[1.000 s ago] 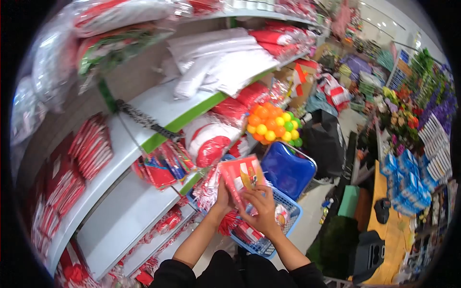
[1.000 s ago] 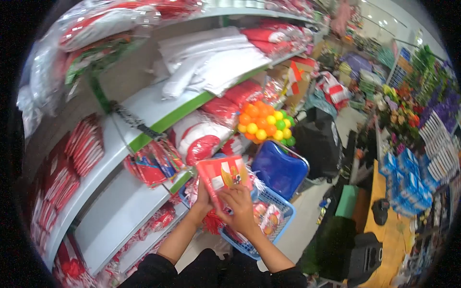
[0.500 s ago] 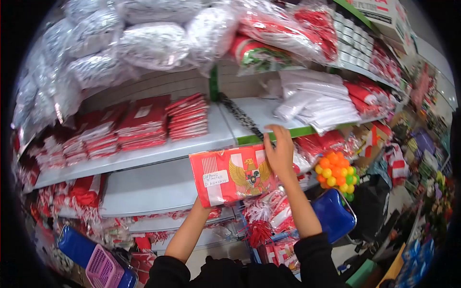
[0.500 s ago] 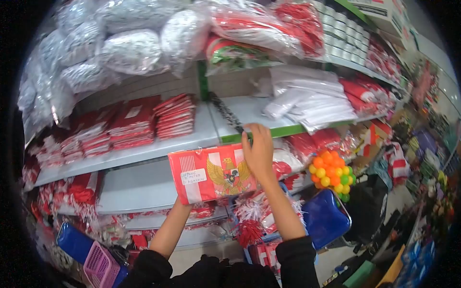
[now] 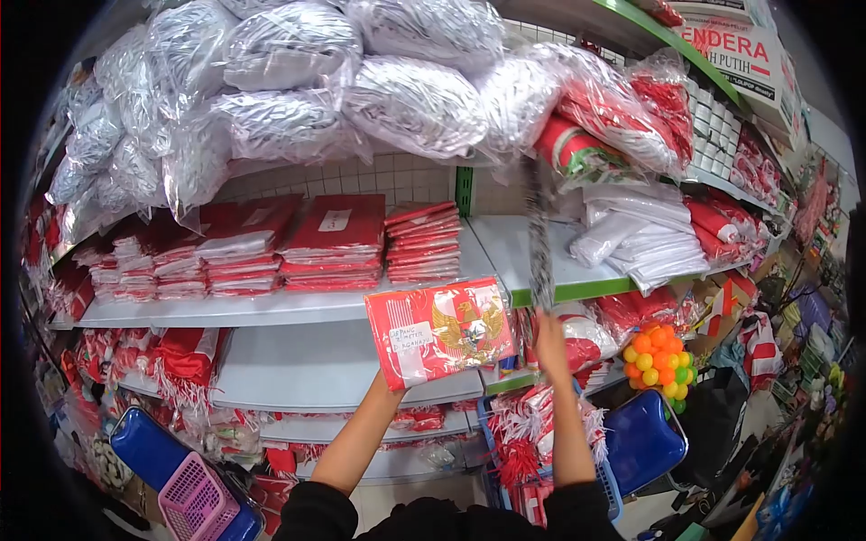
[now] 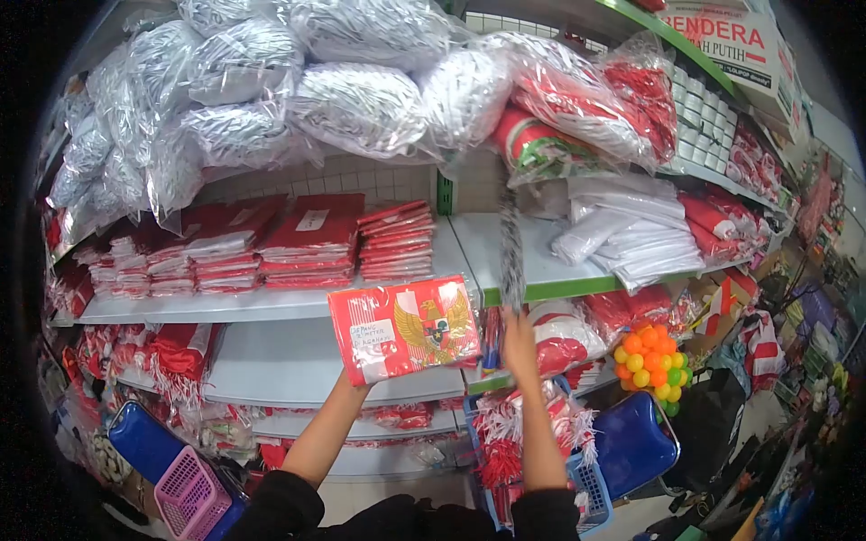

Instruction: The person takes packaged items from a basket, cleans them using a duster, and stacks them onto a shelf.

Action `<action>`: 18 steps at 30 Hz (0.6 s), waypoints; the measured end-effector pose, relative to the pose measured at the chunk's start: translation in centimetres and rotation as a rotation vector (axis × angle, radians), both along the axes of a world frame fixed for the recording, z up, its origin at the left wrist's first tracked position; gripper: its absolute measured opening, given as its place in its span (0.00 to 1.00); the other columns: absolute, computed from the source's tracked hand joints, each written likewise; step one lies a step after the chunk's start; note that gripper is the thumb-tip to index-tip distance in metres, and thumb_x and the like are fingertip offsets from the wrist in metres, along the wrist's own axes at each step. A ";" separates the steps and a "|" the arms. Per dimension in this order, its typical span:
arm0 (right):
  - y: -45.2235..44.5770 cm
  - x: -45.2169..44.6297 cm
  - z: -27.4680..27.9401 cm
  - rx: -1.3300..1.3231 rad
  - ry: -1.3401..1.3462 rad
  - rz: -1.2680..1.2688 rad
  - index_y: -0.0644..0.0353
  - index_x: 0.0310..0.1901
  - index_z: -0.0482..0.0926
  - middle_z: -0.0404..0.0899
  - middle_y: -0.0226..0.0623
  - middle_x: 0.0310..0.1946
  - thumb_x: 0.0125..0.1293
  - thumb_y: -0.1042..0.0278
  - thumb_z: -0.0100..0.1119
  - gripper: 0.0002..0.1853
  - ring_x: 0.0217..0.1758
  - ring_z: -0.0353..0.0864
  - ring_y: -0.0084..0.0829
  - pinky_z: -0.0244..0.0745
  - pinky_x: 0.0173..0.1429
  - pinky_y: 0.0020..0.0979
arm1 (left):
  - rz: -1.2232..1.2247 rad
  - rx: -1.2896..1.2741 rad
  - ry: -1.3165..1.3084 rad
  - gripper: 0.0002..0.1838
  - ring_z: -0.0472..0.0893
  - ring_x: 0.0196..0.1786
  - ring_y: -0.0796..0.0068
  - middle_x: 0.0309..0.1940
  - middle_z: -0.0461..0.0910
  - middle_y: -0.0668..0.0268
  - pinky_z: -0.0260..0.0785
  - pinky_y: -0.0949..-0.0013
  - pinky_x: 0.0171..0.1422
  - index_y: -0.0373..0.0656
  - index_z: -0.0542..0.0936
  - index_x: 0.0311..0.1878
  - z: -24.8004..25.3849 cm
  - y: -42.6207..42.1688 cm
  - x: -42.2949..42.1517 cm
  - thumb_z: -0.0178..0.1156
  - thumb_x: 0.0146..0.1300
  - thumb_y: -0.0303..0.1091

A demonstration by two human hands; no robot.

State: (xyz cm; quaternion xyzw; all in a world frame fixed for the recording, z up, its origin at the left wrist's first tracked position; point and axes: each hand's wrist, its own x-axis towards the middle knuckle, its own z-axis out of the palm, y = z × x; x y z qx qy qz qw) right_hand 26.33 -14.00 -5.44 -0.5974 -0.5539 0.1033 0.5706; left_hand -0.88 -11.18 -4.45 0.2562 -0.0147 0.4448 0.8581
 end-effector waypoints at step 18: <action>-9.6 -18.3 -6.5 -0.168 -0.614 0.334 0.70 0.55 0.64 0.75 0.53 0.20 0.60 0.60 0.59 0.28 0.25 0.75 0.56 0.70 0.33 0.48 | -0.126 0.082 -0.136 0.24 0.76 0.53 0.59 0.52 0.74 0.56 0.71 0.53 0.56 0.41 0.69 0.58 -1.0 2.8 -7.5 0.47 0.67 0.48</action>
